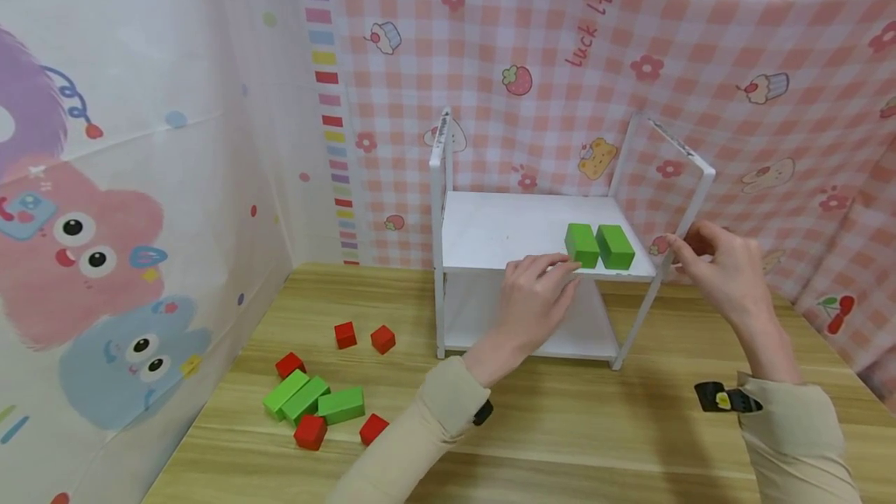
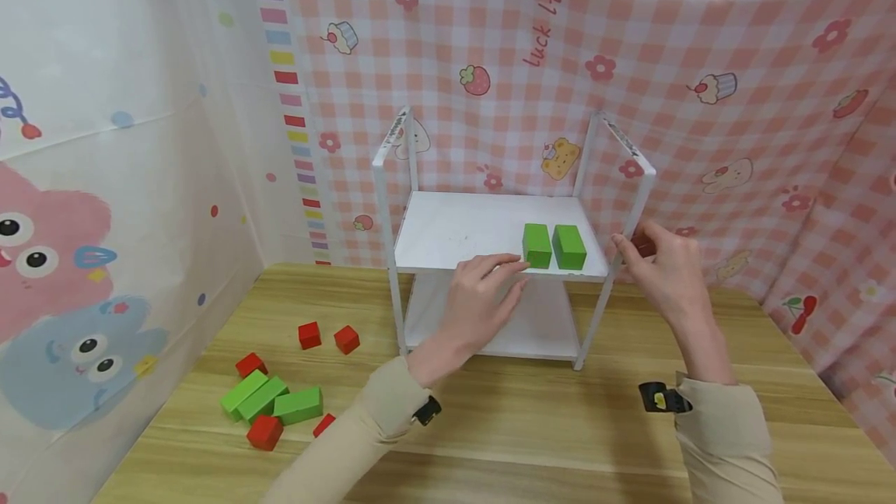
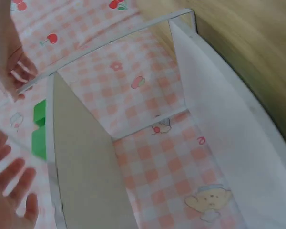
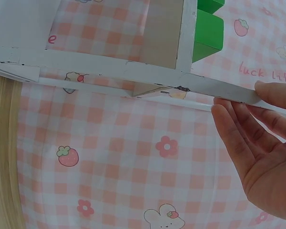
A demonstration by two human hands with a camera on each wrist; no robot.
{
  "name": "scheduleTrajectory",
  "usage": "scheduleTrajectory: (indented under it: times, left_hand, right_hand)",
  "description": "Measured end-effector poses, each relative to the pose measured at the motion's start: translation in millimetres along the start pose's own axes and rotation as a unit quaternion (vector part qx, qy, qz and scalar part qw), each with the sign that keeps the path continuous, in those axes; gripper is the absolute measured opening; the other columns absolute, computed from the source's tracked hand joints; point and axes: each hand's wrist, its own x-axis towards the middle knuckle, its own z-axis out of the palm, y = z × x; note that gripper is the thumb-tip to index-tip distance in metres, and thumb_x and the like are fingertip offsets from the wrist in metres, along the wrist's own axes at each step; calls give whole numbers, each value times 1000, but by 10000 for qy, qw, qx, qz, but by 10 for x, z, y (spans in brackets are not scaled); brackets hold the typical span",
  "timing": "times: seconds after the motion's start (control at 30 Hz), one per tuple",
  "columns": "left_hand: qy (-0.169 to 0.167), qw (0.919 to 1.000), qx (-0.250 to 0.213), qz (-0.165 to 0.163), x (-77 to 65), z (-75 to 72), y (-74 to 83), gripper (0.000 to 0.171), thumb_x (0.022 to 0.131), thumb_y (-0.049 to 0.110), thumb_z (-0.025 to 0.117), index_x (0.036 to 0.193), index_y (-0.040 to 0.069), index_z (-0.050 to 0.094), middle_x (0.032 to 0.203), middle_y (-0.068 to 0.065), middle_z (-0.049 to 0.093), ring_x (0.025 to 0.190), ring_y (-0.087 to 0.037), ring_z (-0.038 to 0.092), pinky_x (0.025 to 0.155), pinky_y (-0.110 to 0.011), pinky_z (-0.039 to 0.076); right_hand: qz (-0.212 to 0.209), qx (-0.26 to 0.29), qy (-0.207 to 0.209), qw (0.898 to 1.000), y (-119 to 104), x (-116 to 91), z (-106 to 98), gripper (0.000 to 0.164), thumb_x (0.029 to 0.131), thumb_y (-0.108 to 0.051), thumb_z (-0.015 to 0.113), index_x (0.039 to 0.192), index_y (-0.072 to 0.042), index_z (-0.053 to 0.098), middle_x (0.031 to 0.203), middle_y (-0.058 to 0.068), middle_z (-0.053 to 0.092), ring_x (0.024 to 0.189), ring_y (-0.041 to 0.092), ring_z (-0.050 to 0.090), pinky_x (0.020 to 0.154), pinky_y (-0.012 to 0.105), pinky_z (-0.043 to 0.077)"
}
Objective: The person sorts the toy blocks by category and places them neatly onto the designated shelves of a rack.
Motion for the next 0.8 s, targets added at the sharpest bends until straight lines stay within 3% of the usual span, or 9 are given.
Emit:
scheduleTrajectory:
  times: [0.17, 0.27, 0.43, 0.63, 0.8]
  left_hand:
    - [-543, 9928, -1051, -171, -211, -259, -208, 18, 87, 16, 68, 103, 10, 72, 104, -3, 72, 98, -15, 67, 88, -25, 52]
    - [-1032, 9814, -1564, -427, -369, -418, -372, 20, 88, 15, 67, 106, 8, 70, 105, -5, 71, 101, -17, 66, 90, -27, 53]
    - [-1765, 9620, -1977, -663, -672, -650, -694, 20, 88, 14, 67, 107, 7, 69, 103, -6, 72, 96, -18, 67, 84, -30, 55]
    - [-2971, 9194, -2246, -1264, -990, -963, -1085, 23, 90, 17, 64, 112, 7, 67, 107, -7, 71, 97, -20, 66, 86, -36, 54]
    - [-3561, 8913, -2237, -1695, -1281, -1191, -1389, 27, 91, 25, 64, 115, 13, 66, 106, -4, 72, 96, -15, 66, 84, -34, 53]
  right_hand:
    - [0, 8, 3, 10000, -5, 5, 6, 27, 94, -23, 60, 91, 4, 63, 81, 28, 66, 55, -27, 41, 44, 10, 40]
    - [-3, 21, 16, 10000, -4, 5, 8, 26, 94, -21, 60, 89, 4, 62, 81, 28, 66, 54, -28, 41, 43, 11, 40]
    - [-4, 25, 14, 10000, -7, 0, 5, 26, 93, -22, 60, 86, 3, 62, 81, 28, 66, 54, -29, 41, 43, 11, 40]
    - [2, 98, -11, 10000, -3, -7, 0, 30, 94, -27, 59, 85, 2, 61, 78, 27, 66, 53, -26, 45, 42, 15, 40]
    - [35, 96, 17, 9999, -21, -2, 8, 27, 93, -23, 60, 83, 2, 61, 78, 26, 66, 53, -26, 44, 41, 16, 39]
